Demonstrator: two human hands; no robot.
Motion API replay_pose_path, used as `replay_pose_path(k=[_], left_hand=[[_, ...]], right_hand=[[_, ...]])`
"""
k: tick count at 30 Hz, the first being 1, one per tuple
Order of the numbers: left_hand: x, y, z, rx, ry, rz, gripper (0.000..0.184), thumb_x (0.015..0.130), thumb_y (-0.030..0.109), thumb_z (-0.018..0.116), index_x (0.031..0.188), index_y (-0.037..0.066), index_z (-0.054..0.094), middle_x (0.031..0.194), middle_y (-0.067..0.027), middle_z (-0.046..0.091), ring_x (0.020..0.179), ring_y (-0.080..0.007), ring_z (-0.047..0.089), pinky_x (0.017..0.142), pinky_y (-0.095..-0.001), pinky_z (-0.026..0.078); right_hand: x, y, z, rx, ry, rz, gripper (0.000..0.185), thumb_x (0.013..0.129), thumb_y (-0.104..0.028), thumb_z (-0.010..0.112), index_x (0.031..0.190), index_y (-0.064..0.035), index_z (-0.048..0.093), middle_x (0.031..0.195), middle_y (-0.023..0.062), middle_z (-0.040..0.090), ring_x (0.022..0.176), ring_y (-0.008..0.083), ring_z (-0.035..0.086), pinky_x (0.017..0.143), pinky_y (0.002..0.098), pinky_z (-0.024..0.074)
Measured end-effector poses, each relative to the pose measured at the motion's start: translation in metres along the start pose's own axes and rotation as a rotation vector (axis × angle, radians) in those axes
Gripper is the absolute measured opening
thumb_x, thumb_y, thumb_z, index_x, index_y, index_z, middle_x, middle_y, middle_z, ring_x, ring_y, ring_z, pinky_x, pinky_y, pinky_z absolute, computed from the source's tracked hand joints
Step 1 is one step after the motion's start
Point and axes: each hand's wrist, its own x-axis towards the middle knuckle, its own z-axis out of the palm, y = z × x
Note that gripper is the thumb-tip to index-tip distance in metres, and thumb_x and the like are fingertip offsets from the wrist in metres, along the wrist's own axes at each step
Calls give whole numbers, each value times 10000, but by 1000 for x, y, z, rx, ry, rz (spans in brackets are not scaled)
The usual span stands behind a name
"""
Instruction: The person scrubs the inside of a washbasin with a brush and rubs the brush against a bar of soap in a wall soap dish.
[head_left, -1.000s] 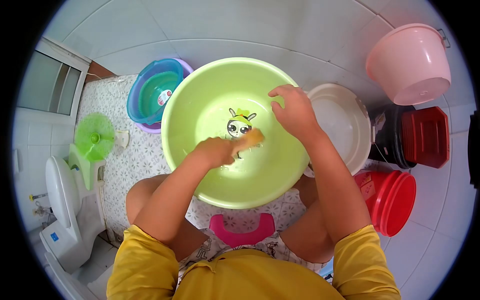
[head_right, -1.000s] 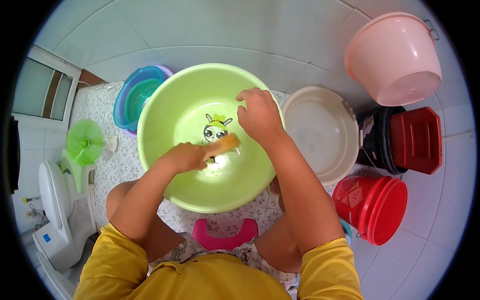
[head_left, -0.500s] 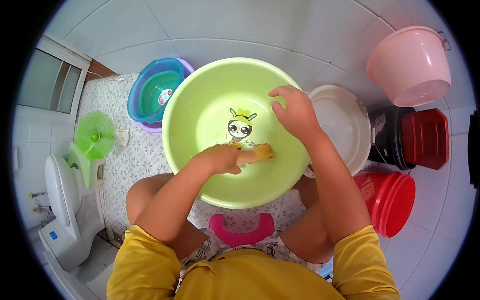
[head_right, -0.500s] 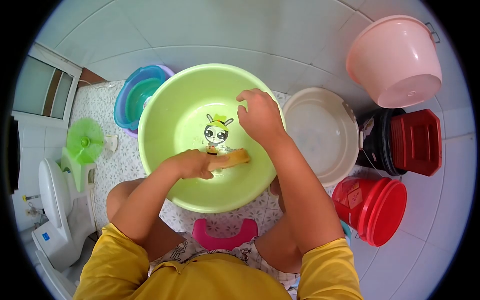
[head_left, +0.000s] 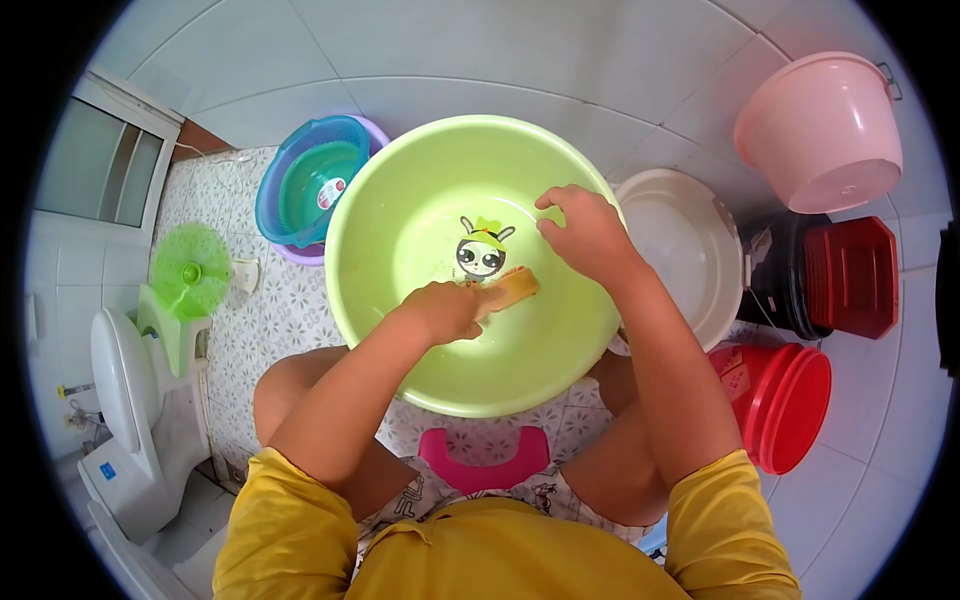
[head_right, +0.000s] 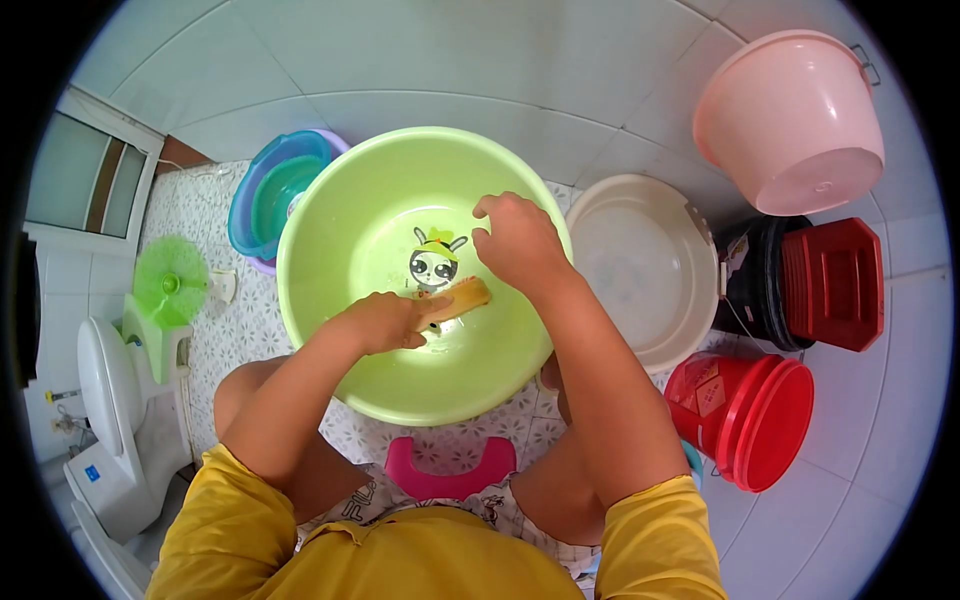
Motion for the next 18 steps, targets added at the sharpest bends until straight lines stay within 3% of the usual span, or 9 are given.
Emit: replay_pose_path(k=[2,5,7,9,13,16,18], left_hand=[[2,-2,1,5,13,-3,650,780,225,600,1373,289,339,910,-151,640,813,-318,623,744,-414,492],[10,-11,-3,14,130,-184,644,787,216,568,1379,287,324,889,-153,642,785,-322,630,720,-418,501],[11,-17,-6,-11,317,-348,651,787,206,542,1386,293,302,890,-161,644,773,-327,634,710,-428,502],[8,-18,-9,-14,311,-345,664,784,208,547,1389,290,287,905,-169,642,802,-331,630,722,-427,498],[13,-10,2,13,33,32,642,798,291,582,1380,298,310,917,-180,635,831,-342,617,759,-421,482],[18,-2,11,2,67,51,644,799,305,581,1382,297,307,932,-166,636,836,-341,617,757,-424,484],[19,1,5,-10,140,-111,651,802,313,577,1388,295,294,934,-168,634,844,-333,619,749,-424,489]], right_hand=[[0,0,0,-15,52,-26,230,747,-99,588,962,-24,624,971,169,608,928,326,575,824,407,460],[1,0,-2,-24,114,-40,232,745,-97,586,962,-24,623,971,171,608,927,327,575,820,407,462],[1,-1,-4,-18,125,-29,230,744,-95,584,960,-24,623,969,172,608,926,327,575,818,407,463],[1,-1,-5,-9,115,-19,228,745,-94,579,958,-26,624,971,171,609,925,330,574,816,409,462],[0,1,-4,-1,138,-43,229,748,-102,579,959,-25,623,977,171,609,928,332,572,817,411,460],[-1,0,-4,15,110,-22,230,751,-108,579,960,-25,623,981,171,609,933,332,570,822,411,458],[-1,0,-5,3,96,-17,231,752,-111,580,961,-25,623,981,172,609,938,330,569,825,411,457]])
